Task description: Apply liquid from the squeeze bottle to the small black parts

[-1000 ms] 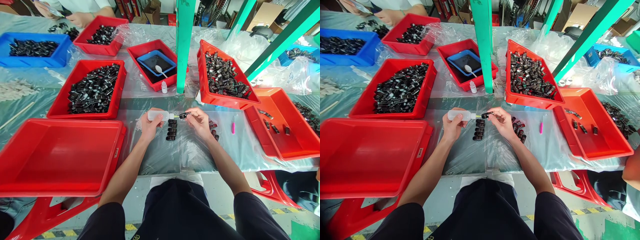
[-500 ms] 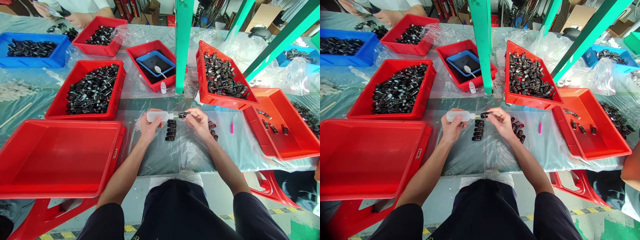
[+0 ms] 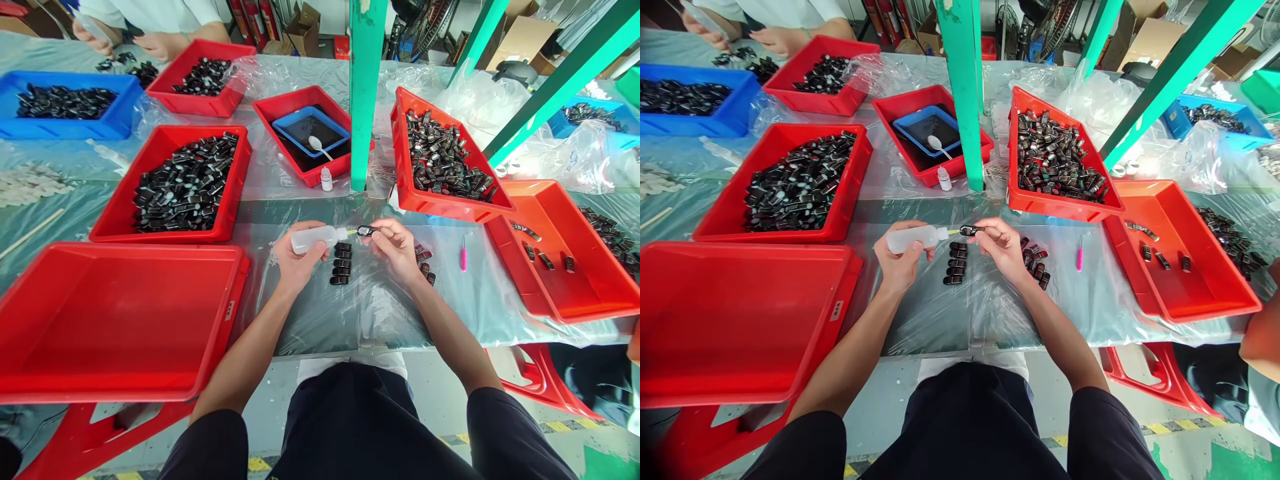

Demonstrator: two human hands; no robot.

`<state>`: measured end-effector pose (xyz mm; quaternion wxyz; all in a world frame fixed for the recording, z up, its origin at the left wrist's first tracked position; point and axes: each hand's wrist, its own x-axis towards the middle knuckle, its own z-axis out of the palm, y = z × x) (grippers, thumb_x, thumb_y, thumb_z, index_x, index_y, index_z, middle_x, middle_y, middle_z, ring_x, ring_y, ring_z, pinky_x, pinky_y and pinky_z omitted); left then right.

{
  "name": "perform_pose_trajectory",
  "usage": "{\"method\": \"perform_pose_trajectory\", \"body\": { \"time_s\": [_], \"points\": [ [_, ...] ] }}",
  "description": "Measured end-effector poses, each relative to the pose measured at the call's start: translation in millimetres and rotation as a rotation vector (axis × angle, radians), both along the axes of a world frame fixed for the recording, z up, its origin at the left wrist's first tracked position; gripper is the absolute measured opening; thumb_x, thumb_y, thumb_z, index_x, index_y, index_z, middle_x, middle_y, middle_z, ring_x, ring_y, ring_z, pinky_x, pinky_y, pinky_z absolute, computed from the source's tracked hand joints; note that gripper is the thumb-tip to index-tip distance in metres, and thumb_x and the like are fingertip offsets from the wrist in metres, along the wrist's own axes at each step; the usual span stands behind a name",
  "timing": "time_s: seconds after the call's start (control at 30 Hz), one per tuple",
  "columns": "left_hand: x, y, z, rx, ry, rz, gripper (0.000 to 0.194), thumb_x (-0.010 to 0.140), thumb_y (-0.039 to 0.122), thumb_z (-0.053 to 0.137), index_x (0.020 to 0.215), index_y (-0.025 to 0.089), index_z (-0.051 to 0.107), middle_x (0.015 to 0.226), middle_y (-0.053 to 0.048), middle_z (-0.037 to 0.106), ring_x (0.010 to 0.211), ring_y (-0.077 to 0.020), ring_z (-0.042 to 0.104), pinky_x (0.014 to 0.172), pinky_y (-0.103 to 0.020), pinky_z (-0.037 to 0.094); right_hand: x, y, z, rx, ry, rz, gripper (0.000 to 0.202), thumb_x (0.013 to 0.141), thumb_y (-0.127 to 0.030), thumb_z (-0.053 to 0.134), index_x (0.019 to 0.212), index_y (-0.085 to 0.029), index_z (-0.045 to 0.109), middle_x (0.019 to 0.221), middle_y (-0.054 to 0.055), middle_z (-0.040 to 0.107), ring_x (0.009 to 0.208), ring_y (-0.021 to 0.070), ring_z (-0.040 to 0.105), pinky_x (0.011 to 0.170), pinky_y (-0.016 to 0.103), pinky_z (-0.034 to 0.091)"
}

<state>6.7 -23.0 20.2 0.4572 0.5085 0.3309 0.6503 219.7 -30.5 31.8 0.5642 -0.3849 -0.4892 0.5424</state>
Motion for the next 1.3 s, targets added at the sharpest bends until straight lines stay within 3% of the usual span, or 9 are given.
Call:
{"method": "perform_pose_trajectory", "body": {
  "time_s": [0.1,0.23,0.7,1.07,1.3],
  "points": [
    [-0.6,-0.5,0.5,0.017,0.022,0.005,0.041,0.075,0.048,0.091,0.099,0.018,0.079,0.083,-0.005,0.077,0.052,-0.0115,0.063,0.046,-0.025,0.052,0.7,0.5,-1.1,-0.02,-0.009,-0.008,0.048,0.08,-0.064,0.084,0.101,-0.024,0.067,0.066,-0.002,0.066,0.055,0.0126,0.052,0.049,0.025,0.035],
    [-2.8,0.3,2.1,0.008,0.043,-0.031,0.039,0.077,0.047,0.09,0.102,0.018,0.08,0.076,-0.003,0.076,0.053,-0.0126,0.064,0.048,-0.026,0.053,1.8,0.8,-0.4,-0.026,-0.026,0.009,0.05,0.078,-0.066,0.084,0.099,-0.024,0.066,0.068,-0.001,0.069,0.054,0.0123,0.051,0.048,0.025,0.032],
    [-9.1,1.7,3.9,-0.03,0.066,-0.058,0.041,0.077,0.051,0.089,0.1,0.018,0.08,0.069,-0.002,0.073,0.051,-0.0112,0.062,0.047,-0.022,0.045,7.6,3.1,-1.6,-0.005,-0.053,0.059,0.049,0.081,-0.065,0.084,0.099,-0.023,0.067,0.069,-0.001,0.071,0.055,0.0122,0.054,0.051,0.026,0.038],
    [-12.0,2.6,4.2,-0.018,0.082,-0.062,0.037,0.081,0.054,0.084,0.093,0.019,0.083,0.065,-0.003,0.071,0.049,-0.0119,0.056,0.045,-0.025,0.041,7.0,-2.9,10.1,0.01,-0.153,0.048,0.05,0.079,-0.068,0.083,0.096,-0.025,0.064,0.063,-0.003,0.061,0.072,0.0213,0.072,0.054,0.027,0.042],
    [-17.6,14.3,7.2,0.0,0.014,-0.032,0.039,0.07,0.057,0.093,0.087,0.022,0.084,0.072,-0.005,0.073,0.047,-0.0104,0.049,0.043,-0.028,0.035,-2.7,-6.8,5.9,-0.019,-0.109,0.162,0.043,0.083,-0.057,0.086,0.095,-0.024,0.059,0.077,0.0,0.076,0.057,0.0119,0.06,0.058,0.026,0.048]
  ]
}}
